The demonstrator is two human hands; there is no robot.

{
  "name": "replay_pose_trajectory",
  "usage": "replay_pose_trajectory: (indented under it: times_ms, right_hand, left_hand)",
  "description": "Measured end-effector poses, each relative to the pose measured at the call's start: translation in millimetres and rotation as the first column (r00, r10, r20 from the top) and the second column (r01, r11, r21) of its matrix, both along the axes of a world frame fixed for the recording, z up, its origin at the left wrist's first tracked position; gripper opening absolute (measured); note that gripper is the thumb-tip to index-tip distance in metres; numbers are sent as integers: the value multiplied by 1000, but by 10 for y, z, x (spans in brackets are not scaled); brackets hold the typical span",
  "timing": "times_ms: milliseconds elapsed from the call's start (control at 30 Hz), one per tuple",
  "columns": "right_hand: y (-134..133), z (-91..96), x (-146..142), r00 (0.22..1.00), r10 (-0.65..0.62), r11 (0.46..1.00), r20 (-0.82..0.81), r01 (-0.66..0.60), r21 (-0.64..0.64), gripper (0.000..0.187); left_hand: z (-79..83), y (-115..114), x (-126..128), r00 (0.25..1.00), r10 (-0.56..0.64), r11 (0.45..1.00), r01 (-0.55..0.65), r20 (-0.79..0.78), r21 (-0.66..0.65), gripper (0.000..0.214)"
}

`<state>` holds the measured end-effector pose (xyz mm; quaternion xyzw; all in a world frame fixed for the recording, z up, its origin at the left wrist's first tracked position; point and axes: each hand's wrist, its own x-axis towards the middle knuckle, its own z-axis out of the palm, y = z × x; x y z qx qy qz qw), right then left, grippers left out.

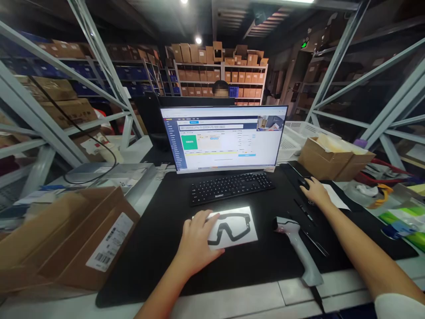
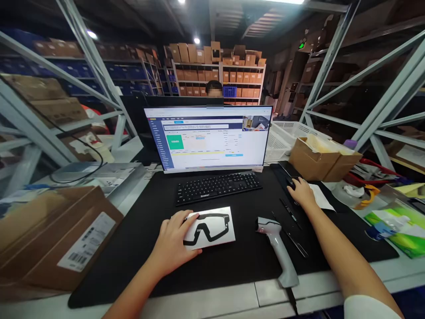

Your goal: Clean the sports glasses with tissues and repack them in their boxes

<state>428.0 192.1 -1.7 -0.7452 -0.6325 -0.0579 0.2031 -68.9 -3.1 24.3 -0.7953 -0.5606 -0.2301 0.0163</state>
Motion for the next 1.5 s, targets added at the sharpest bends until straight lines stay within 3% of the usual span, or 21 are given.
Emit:
replay_pose_trajectory:
  times_ms: [133,267,467,1133,1300,1400,1500]
  right_hand:
    - [296,-267,141,1000,0,1000,31,0,7,52]
    - [390,-501,229,997,-61,997,45,59,43,54]
    - [422,-609,295,989,-133,990,56,130,53,54]
    - [463,-621,328,991,-134,988,26,131,81,52]
    - [404,-584,291,991,-136,988,3,135,79,59]
    - [313,-452,203,991,-118,972,-67,129,196,62]
    - [186,-154,24,989,-5,914,-150,66,401,56]
  left_hand:
    - [-28,9,-10,1000,18,1000,-18,-7,-7,87]
    - [-34,0,1,999,35,999,-35,-39,6,86]
    - [-19,-11,2,996,47,999,-45,-75,23,85]
    - [-7,-6,2,996,40,999,-38,-75,29,87]
    - [-11,-10,-35,998,-17,997,21,-61,72,87]
    - [4,-20,-89,993,-117,987,119,-31,109,87]
    - [8,-29,-153,976,-214,958,200,47,203,81]
